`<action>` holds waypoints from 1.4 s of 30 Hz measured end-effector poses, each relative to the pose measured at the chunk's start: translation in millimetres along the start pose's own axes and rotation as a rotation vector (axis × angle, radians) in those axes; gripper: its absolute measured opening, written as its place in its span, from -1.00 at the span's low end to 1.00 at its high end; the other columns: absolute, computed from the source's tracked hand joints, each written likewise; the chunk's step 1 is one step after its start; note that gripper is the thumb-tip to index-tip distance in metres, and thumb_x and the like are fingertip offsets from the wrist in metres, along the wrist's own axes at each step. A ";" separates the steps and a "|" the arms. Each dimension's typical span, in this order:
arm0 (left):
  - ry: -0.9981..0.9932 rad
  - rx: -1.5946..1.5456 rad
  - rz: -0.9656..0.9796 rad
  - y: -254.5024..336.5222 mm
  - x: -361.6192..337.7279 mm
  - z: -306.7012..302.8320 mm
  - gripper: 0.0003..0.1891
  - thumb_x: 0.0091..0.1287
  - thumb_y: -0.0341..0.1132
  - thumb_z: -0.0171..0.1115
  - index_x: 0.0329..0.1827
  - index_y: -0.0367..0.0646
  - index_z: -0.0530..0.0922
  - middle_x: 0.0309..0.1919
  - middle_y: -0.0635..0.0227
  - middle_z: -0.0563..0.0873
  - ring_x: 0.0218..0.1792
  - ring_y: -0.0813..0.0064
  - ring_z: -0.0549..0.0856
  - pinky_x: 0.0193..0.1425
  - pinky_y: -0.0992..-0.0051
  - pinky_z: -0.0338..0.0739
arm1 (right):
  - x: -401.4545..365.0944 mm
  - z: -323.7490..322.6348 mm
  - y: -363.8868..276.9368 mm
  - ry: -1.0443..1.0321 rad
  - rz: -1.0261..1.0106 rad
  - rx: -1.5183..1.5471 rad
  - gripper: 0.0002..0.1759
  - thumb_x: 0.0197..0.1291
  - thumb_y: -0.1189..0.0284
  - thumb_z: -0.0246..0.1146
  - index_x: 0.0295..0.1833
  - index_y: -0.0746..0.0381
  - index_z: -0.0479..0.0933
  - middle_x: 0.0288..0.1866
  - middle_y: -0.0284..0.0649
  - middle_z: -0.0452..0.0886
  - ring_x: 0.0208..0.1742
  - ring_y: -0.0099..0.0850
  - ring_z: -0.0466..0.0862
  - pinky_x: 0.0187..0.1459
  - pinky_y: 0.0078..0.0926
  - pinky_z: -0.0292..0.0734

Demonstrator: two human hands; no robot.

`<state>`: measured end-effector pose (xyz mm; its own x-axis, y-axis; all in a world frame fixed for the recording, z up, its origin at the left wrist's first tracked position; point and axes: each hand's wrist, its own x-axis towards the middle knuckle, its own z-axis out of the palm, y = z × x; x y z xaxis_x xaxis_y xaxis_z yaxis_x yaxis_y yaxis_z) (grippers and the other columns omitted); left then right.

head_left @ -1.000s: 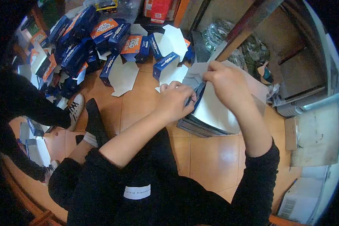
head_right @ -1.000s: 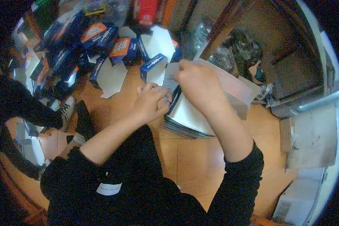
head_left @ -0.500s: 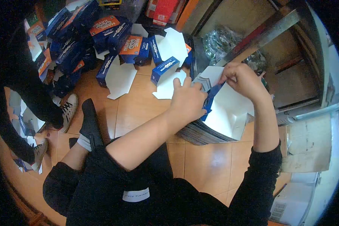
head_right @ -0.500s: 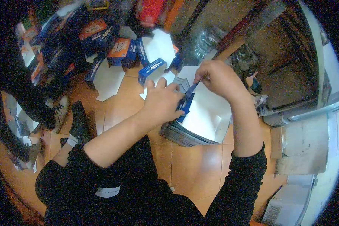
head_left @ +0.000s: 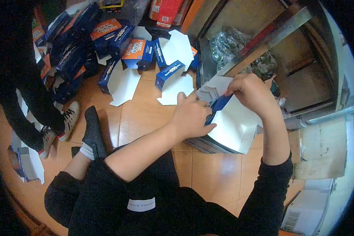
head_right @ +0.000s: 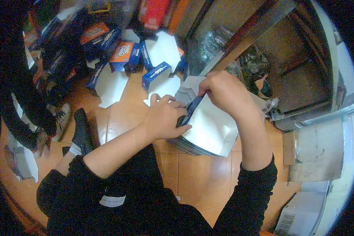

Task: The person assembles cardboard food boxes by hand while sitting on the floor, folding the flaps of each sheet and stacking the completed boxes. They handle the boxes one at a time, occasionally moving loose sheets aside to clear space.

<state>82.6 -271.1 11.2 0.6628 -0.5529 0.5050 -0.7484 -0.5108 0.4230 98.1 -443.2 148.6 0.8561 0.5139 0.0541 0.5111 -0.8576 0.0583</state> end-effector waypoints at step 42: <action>-0.002 -0.355 0.034 0.9 -33.2 10.1 -0.13 0.11 -0.18 0.30 0.46 -0.14 0.02 0.39 0.05 0.21 0.39 0.03 0.22 0.35 0.15 0.21 | -131.7 54.2 -70.7 0.285 0.611 0.175 -0.43 -0.04 0.65 0.11 0.18 0.10 0.48 0.16 -0.09 0.52 0.21 -0.09 0.46 0.21 -0.17 0.32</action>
<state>60.1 -259.9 -12.8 0.6374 -0.5672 0.5215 -0.7313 -0.2321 0.6413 -46.6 -451.4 83.3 0.9530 -0.0966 0.2873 -0.0307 -0.9737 -0.2258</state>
